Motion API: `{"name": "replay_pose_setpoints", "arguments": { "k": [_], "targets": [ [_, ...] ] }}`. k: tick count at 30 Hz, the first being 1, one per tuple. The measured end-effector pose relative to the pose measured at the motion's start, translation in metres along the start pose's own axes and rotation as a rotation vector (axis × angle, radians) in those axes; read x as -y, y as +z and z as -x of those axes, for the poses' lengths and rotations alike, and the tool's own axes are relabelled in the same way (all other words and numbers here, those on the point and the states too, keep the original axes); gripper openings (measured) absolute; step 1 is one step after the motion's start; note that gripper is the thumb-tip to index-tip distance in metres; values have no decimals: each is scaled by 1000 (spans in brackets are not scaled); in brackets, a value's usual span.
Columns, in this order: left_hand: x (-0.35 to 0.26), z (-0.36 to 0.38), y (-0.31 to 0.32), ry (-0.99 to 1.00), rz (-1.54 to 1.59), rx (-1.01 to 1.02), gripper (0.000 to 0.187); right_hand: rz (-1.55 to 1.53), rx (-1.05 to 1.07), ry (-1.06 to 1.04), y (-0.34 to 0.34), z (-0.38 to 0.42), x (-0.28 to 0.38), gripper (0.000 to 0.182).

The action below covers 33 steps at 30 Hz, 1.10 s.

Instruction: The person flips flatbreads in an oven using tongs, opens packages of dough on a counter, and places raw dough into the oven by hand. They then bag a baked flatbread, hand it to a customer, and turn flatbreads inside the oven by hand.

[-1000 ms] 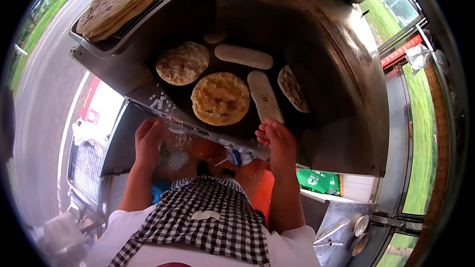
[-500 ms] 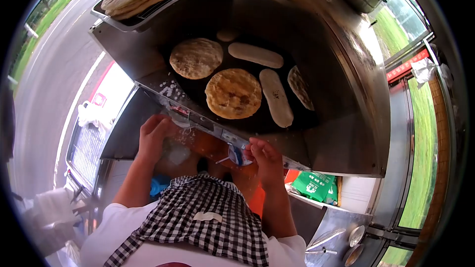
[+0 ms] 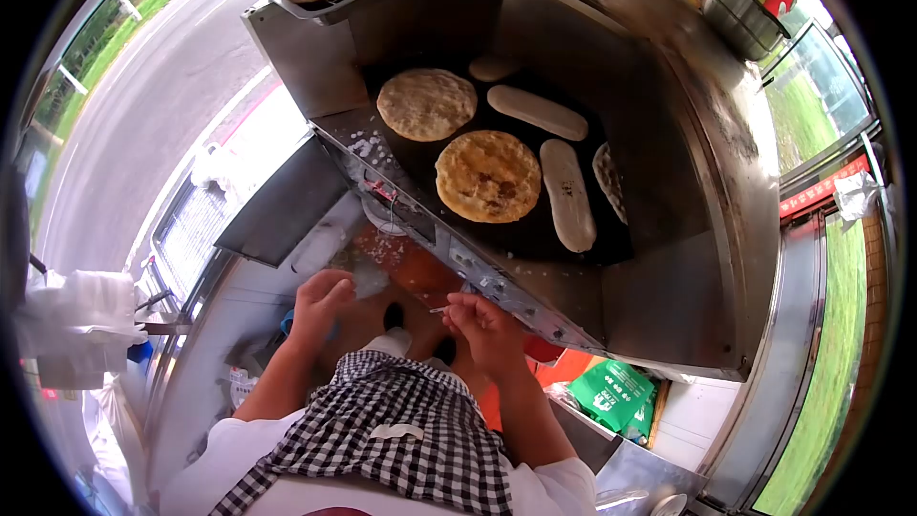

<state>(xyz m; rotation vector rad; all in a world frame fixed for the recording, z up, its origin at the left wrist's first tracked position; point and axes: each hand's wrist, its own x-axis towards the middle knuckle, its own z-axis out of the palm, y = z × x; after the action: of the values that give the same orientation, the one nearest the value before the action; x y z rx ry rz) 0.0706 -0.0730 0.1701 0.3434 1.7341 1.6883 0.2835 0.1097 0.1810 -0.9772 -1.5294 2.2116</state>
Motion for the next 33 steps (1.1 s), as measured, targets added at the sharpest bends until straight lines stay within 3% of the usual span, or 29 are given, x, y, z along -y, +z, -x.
{"name": "replay_pose_setpoints", "arguments": {
  "k": [7, 10, 16, 20, 25, 29, 33],
  "targets": [
    [-11, -9, -1, 90, -94, 3, 22, 38, 7, -16, 14, 6, -2, 26],
    [-6, -37, -8, 254, -170, 67, 25, 20, -39, -6, 24, 4, 1, 27],
    [-44, -111, -1, 654, -671, -42, 31, 67, -74, 30, 62, -4, 8, 27],
    [-68, -172, 18, 692, -832, -92, 37, 156, -80, -36, 76, -6, 0, 31],
    [-83, -234, 55, 718, -1051, -143, 47, 258, -236, -56, 74, 2, -18, 28],
    [-74, -264, 82, 584, -1264, -51, 61, 417, -360, -174, 63, 15, -35, 27],
    [-71, -276, 94, 449, -1420, 14, 70, 256, -444, -74, 48, 23, -63, 27]
  ]
}}
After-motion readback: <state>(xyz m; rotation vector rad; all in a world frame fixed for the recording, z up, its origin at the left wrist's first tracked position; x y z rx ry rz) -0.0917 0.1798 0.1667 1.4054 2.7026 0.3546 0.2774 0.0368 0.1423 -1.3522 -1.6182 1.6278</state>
